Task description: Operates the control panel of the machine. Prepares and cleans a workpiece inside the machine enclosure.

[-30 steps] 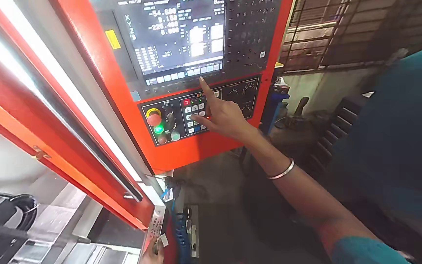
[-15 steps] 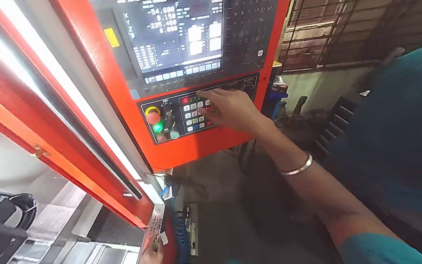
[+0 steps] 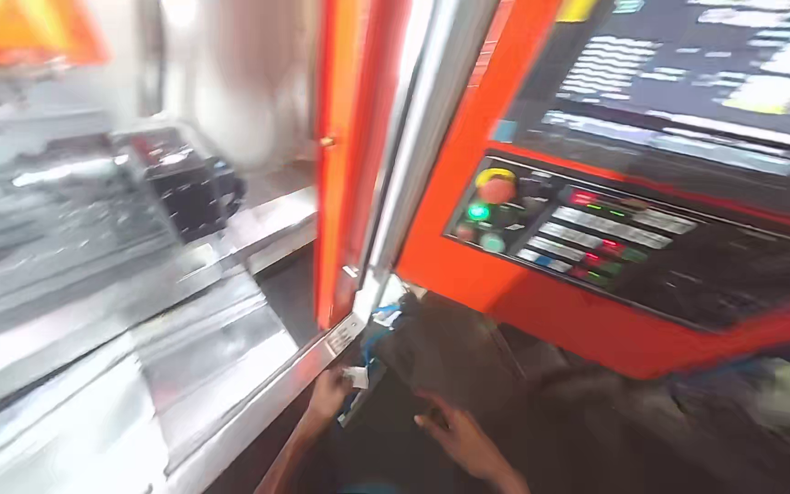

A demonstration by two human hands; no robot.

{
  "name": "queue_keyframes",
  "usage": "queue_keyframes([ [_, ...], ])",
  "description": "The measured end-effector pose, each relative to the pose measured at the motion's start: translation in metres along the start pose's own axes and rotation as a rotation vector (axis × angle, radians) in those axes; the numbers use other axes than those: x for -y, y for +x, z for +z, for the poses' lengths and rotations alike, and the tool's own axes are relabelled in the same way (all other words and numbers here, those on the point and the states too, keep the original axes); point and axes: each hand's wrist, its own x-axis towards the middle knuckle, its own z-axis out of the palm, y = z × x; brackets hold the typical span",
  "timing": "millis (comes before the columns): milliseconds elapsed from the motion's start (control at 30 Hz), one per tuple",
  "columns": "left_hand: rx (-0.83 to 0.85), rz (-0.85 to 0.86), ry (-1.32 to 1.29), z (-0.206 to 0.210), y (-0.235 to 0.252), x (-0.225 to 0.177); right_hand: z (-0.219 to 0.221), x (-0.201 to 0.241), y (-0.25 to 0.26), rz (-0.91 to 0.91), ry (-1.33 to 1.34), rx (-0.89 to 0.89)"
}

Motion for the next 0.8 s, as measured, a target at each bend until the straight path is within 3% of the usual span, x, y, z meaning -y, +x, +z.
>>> queue_keyframes([
  [133, 0.275, 0.121, -0.025, 0.033, -0.034, -0.021, 0.051, -0.012, 0.013, 0.042, 0.212, -0.047],
  [233, 0.368, 0.180, -0.094, 0.052, -0.043, -0.031, 0.061, -0.012, 0.021, 0.010, 0.231, -0.085],
  [500, 0.349, 0.127, -0.185, 0.029, -0.055, -0.070, 0.035, 0.008, 0.019, -0.027, 0.342, -0.130],
  [800, 0.138, -0.034, -0.379, 0.014, -0.054, -0.108, 0.008, 0.017, 0.001, 0.019, 0.759, -0.214],
])
